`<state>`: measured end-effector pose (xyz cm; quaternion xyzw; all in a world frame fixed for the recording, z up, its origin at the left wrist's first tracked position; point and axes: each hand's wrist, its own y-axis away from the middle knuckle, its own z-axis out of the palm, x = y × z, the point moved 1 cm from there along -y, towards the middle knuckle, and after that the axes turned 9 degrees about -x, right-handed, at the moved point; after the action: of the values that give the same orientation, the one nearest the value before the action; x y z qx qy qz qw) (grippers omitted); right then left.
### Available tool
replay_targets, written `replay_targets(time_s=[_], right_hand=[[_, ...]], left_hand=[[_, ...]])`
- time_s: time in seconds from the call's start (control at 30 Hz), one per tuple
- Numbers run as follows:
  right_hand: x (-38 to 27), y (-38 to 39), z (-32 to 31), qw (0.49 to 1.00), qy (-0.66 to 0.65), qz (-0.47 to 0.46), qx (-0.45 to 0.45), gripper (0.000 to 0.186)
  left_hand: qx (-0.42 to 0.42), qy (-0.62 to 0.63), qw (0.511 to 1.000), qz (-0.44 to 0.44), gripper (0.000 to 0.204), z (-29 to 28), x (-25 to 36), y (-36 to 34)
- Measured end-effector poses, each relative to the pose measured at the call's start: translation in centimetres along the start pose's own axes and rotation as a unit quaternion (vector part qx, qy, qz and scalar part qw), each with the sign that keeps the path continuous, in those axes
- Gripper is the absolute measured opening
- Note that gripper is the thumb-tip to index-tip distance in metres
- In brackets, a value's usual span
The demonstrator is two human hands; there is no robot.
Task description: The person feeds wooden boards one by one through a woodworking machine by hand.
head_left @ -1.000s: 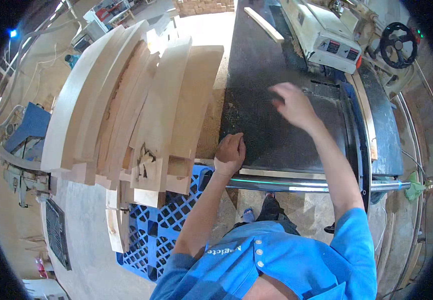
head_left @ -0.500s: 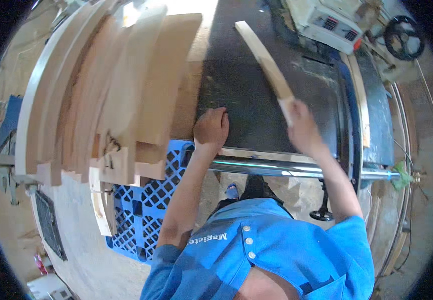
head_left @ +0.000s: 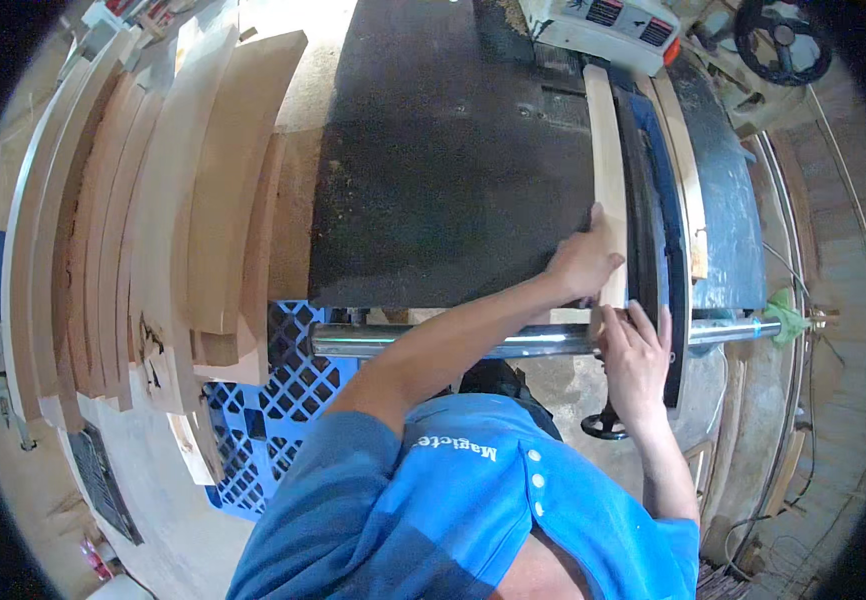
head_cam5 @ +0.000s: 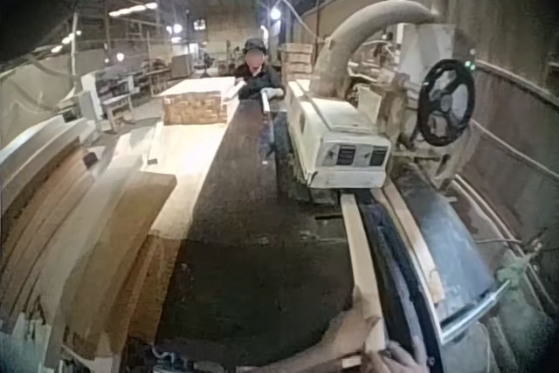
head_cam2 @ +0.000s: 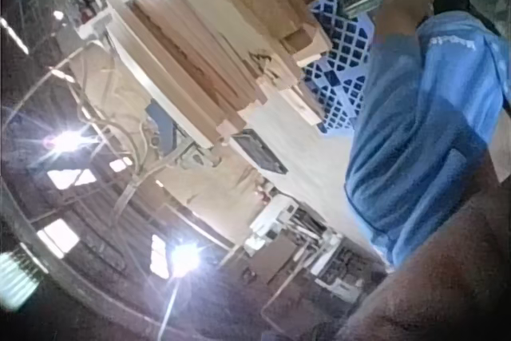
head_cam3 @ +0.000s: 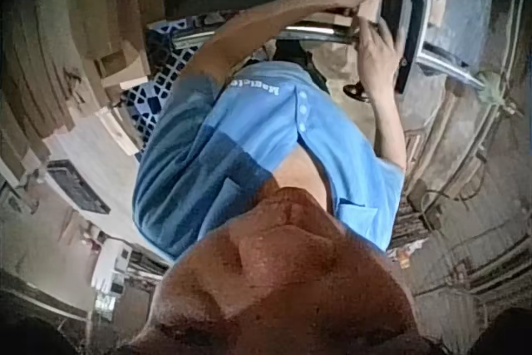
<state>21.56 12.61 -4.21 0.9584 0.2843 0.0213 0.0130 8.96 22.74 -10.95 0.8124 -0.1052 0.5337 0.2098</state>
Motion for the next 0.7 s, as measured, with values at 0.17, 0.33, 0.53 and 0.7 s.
replay_targets(time_s=[0.17, 0.33, 0.53, 0.7], right_hand=[[4.9, -5.5, 0.7, 0.995, 0.098, -0.016, -0.009, 0.031], [5.5, -12.3, -0.9, 0.989, 0.136, -0.05, -0.026, 0.02], [8.5, -17.9, 1.0, 0.991, 0.113, -0.059, 0.05, 0.017], [8.7, -15.6, 1.8, 0.999, 0.035, 0.035, -0.003, 0.062]], left_hand=[[0.092, -0.009, 0.996, 0.018, 0.076, -1.3, -0.1, -7.9], [0.118, -0.189, 0.974, 0.044, 0.064, -6.2, -1.7, -14.6], [0.282, -0.079, 0.953, 0.082, 0.035, -8.1, -1.1, -15.1], [0.171, -0.12, 0.954, 0.216, 0.046, -7.0, -2.9, -1.9]])
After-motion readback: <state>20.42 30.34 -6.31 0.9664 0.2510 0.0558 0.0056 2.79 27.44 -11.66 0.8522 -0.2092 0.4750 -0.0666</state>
